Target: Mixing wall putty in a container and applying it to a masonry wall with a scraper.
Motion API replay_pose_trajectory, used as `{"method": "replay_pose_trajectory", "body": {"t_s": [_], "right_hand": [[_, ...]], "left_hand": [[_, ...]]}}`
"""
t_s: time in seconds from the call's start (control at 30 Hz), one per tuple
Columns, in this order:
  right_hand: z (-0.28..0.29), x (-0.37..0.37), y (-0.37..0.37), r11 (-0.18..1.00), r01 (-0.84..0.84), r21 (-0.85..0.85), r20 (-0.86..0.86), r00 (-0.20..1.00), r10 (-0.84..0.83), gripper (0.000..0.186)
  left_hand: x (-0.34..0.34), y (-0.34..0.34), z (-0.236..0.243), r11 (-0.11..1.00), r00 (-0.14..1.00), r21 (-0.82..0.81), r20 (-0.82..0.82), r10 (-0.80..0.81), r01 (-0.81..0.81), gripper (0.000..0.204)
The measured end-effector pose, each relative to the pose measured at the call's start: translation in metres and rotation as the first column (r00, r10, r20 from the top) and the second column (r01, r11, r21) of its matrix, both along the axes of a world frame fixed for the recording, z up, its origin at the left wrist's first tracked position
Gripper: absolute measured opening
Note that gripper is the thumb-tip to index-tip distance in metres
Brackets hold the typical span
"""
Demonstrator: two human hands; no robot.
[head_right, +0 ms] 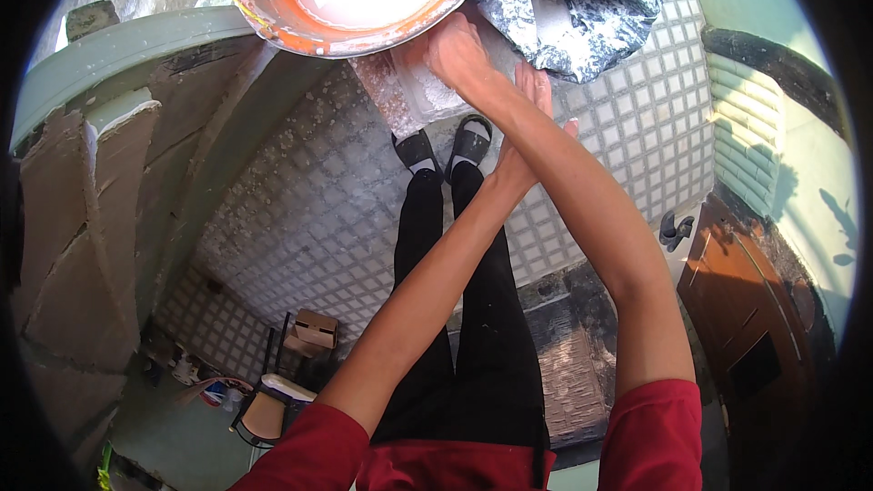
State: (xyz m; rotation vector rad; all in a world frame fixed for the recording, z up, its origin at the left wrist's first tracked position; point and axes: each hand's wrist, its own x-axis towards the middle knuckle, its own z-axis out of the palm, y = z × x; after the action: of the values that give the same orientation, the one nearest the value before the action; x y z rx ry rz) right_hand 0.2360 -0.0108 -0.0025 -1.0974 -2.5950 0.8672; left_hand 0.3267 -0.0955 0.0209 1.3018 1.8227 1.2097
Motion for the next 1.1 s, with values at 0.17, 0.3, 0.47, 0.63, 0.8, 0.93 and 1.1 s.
{"method": "replay_pose_trajectory", "body": {"t_s": [0.17, 0.3, 0.47, 0.63, 0.8, 0.93, 1.1], "right_hand": [[0.021, 0.007, -0.011, 0.984, -0.164, 0.076, 0.0, 0.986, 0.164, 0.031], [0.052, 0.008, -0.017, 0.984, -0.098, -0.147, 0.176, 0.977, 0.124, 0.03], [0.061, 0.025, -0.023, 0.981, -0.093, -0.168, 0.088, 0.99, 0.109, 0.025], [0.09, 0.048, -0.017, 0.999, -0.017, -0.049, -0.131, 0.991, 0.011, 0.026], [0.151, 0.072, 0.041, 0.878, 0.345, -0.33, -0.04, 0.925, -0.379, 0.032], [0.115, 0.089, 0.099, 0.914, 0.376, -0.15, 0.136, 0.924, -0.357, 0.034], [0.0, 0.089, 0.14, 0.999, 0.002, 0.054, 0.419, 0.908, -0.024, 0.032]], "left_hand": [[0.004, 0.001, 0.0, 0.999, 1.0, 0.028, -0.005, 0.018, -0.018, 0.091], [0.002, 0.0, 0.005, 0.999, 0.999, -0.051, 0.045, 0.012, -0.009, 0.091], [0.002, -0.002, 0.007, 0.996, 0.997, -0.088, 0.074, 0.013, -0.007, 0.091], [0.001, -0.015, 0.012, 0.989, 0.998, -0.145, 0.057, -0.021, 0.029, 0.09], [-0.024, 0.004, 0.045, 0.933, 0.942, -0.315, 0.33, -0.062, 0.172, 0.083], [-0.014, 0.007, 0.033, 0.934, 0.918, -0.288, 0.268, 0.292, -0.213, 0.078], [-0.013, 0.024, 0.04, 0.938, 0.886, -0.295, 0.363, 0.287, -0.183, 0.076]]}}
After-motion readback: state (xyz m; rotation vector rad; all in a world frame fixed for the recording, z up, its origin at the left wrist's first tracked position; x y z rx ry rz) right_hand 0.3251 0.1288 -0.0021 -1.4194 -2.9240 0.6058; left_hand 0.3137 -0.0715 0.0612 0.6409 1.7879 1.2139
